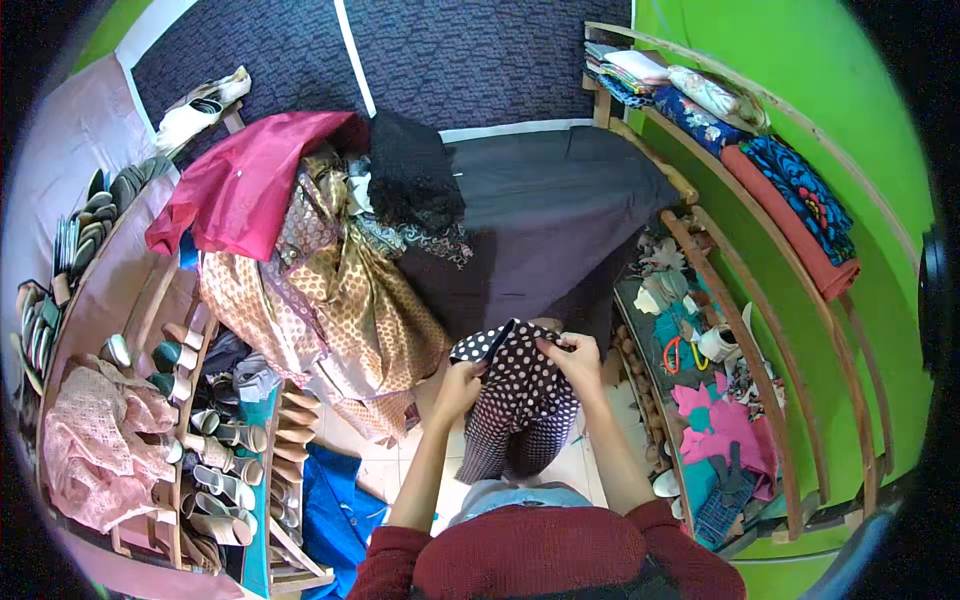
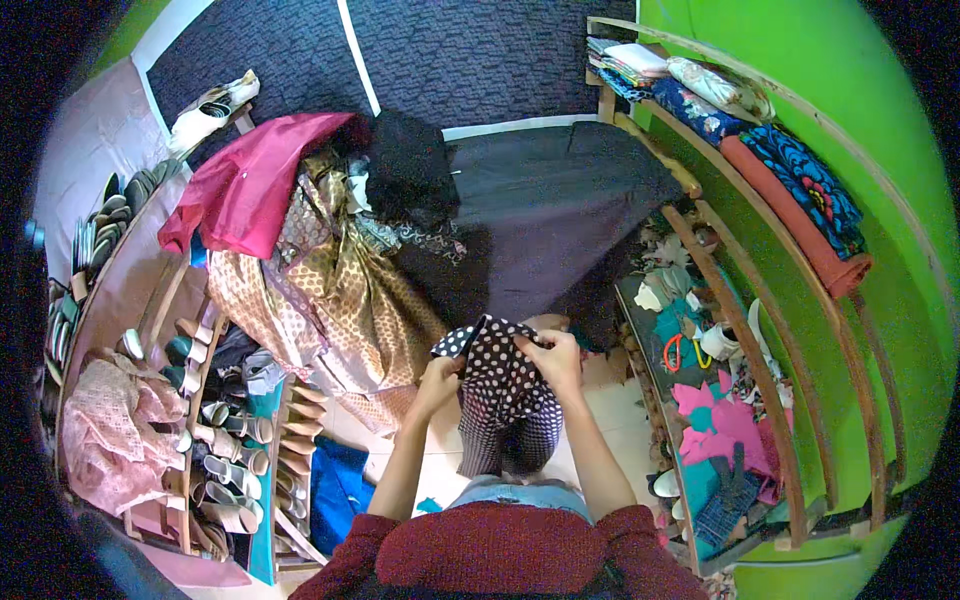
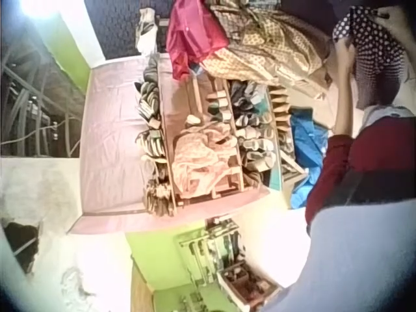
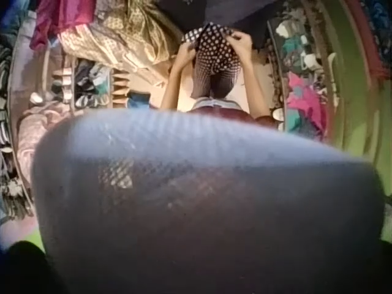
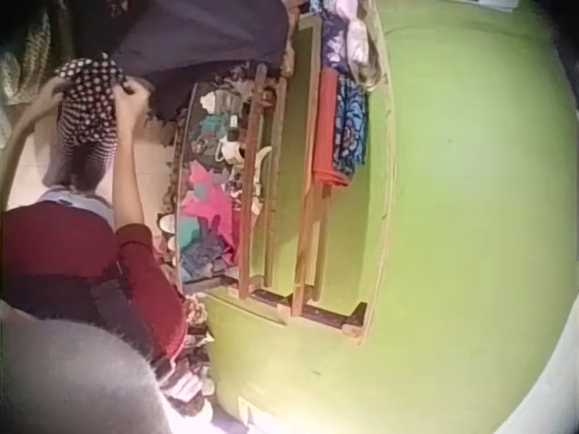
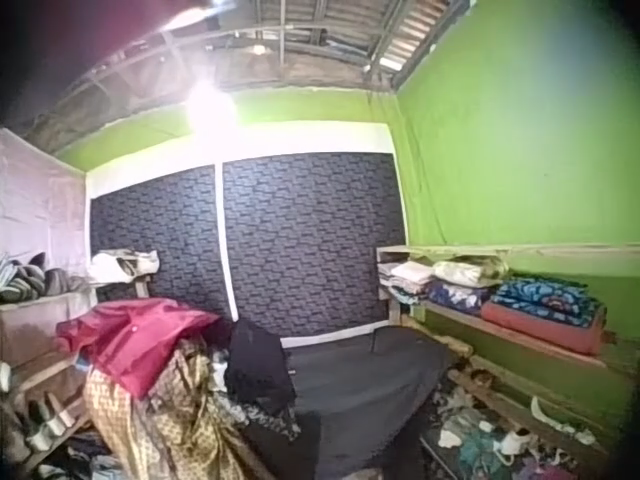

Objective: The recorder selects a piece of black and white polka-dotted fabric from a pile, lays it flat on a surface, and folds it neatly.

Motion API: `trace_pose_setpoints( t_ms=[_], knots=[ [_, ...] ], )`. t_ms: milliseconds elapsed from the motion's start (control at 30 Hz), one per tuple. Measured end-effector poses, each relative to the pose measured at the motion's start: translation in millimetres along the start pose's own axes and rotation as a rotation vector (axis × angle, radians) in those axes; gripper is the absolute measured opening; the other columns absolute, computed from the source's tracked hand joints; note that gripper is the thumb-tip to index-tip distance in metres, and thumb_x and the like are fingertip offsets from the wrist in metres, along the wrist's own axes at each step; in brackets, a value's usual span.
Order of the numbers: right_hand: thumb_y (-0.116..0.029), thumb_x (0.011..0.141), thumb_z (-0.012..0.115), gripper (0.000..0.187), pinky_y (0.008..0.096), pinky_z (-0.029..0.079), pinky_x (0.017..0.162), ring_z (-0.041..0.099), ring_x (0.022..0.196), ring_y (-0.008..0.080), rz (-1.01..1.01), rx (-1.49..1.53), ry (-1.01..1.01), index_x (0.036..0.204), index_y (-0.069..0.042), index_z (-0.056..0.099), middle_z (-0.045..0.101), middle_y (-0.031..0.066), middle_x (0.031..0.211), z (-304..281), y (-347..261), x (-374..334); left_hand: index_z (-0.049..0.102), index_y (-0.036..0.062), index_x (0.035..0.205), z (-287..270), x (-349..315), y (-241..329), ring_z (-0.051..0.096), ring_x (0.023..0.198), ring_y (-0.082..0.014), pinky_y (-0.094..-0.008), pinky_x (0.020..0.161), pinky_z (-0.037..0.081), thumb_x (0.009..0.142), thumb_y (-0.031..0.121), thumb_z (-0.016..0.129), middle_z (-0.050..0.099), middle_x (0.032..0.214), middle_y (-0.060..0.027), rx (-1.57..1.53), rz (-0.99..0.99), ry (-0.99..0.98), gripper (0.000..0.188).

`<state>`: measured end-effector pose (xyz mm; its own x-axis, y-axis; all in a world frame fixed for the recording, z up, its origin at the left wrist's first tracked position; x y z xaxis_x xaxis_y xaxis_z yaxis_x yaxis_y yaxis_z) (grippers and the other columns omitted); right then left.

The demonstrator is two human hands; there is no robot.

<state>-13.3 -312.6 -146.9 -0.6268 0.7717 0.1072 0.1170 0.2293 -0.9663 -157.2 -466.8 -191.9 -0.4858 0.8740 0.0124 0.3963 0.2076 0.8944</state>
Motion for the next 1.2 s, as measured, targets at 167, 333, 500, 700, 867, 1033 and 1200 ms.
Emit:
trace_pose_setpoints(
  t_ms=[167, 333, 500, 700, 867, 1033, 1200],
  knots=[
    [-0.034, 0.06, 0.072, 0.033, 0.0319, 0.044, 0.058, 0.059, 0.059, 0.0206, -0.052, -0.242, 0.273, 0.067, -0.003, 0.063, 0.06, 0.0144, 0.064, -5, -24, -12, 0.047, -0.0052, 0.117, 15, -31, 14, 0.05, 0.102, -0.0175, -0.0282, 0.088, 0.038, 0.087, 0.015, 0.049, 0.055, 0.108, -0.0131, -0.605, -0.167, 0.123, 0.036],
    [-0.026, 0.064, 0.072, 0.036, 0.0288, 0.046, 0.072, 0.061, 0.077, 0.0183, -0.15, -0.132, -0.08, 0.089, -0.002, 0.066, 0.066, 0.0103, 0.088, 21, -31, -13, 0.05, -0.0003, 0.111, 21, -35, 33, 0.056, 0.091, -0.0187, -0.0318, 0.081, 0.044, 0.065, 0.027, 0.077, 0.059, 0.101, -0.0098, -0.142, 0.135, 0.207, 0.06],
    [-0.021, 0.064, 0.073, 0.052, 0.0286, 0.039, 0.09, 0.056, 0.094, 0.0184, -0.003, 0.165, -0.313, 0.109, 0.0, 0.057, 0.058, 0.0082, 0.109, -36, -56, 2, 0.058, -0.0017, 0.098, -71, -23, -27, 0.061, 0.077, -0.0177, -0.0299, 0.067, 0.05, 0.074, 0.026, 0.072, 0.063, 0.089, -0.0083, -0.413, -0.004, 0.357, 0.039],
    [-0.007, 0.073, 0.069, 0.029, 0.0163, 0.042, 0.057, 0.054, 0.063, 0.0048, -0.016, 0.297, -0.153, 0.098, -0.004, 0.055, 0.059, -0.0021, 0.076, -113, -66, 22, 0.048, -0.0028, 0.115, -151, -19, 14, 0.059, 0.082, -0.0169, -0.0263, 0.073, 0.047, 0.079, 0.02, 0.066, 0.059, 0.102, -0.0085, -0.537, -0.133, 0.521, 0.046],
    [-0.005, 0.072, 0.069, 0.031, 0.0201, 0.043, 0.069, 0.056, 0.075, 0.0077, -0.193, 0.428, -0.037, 0.1, -0.001, 0.056, 0.06, 0.0023, 0.087, -134, -107, 30, 0.056, -0.0007, 0.105, -179, -4, 65, 0.058, 0.078, -0.0109, -0.0238, 0.07, 0.047, 0.079, 0.021, 0.067, 0.062, 0.09, -0.0029, -0.425, -0.116, 0.403, 0.035],
    [-0.005, 0.073, 0.064, 0.081, 0.0332, 0.023, 0.105, 0.027, 0.129, 0.0218, -0.501, 0.552, -0.033, 0.139, -0.008, 0.017, 0.019, 0.0106, 0.144, -123, -151, 11, 0.051, 0.0, 0.111, -171, 4, 52, 0.058, 0.088, -0.0163, -0.0284, 0.077, 0.048, 0.079, 0.01, 0.065, 0.06, 0.099, -0.0067, -1.058, 0.133, 0.342, 0.037],
    [-0.004, 0.074, 0.061, 0.084, 0.034, 0.01, 0.108, 0.013, 0.134, 0.022, -0.365, -0.08, 0.051, 0.141, -0.008, 0.011, 0.012, 0.0121, 0.146, -114, -123, 30, 0.043, -0.01, 0.114, -142, 14, 48, 0.058, 0.088, -0.0202, -0.0314, 0.081, 0.047, 0.068, 0.001, 0.07, 0.057, 0.104, -0.0119, -0.491, -0.125, 0.434, 0.054]
  ],
)
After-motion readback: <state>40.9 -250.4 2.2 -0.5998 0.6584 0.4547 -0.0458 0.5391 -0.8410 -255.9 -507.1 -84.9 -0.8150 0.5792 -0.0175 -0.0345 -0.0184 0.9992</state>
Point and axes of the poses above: each hand's wrist, its own x-axis towards the middle knuckle, its own z-axis out of the palm, y = z × x, the point moved 8 cm from there along x, towards the middle knuckle
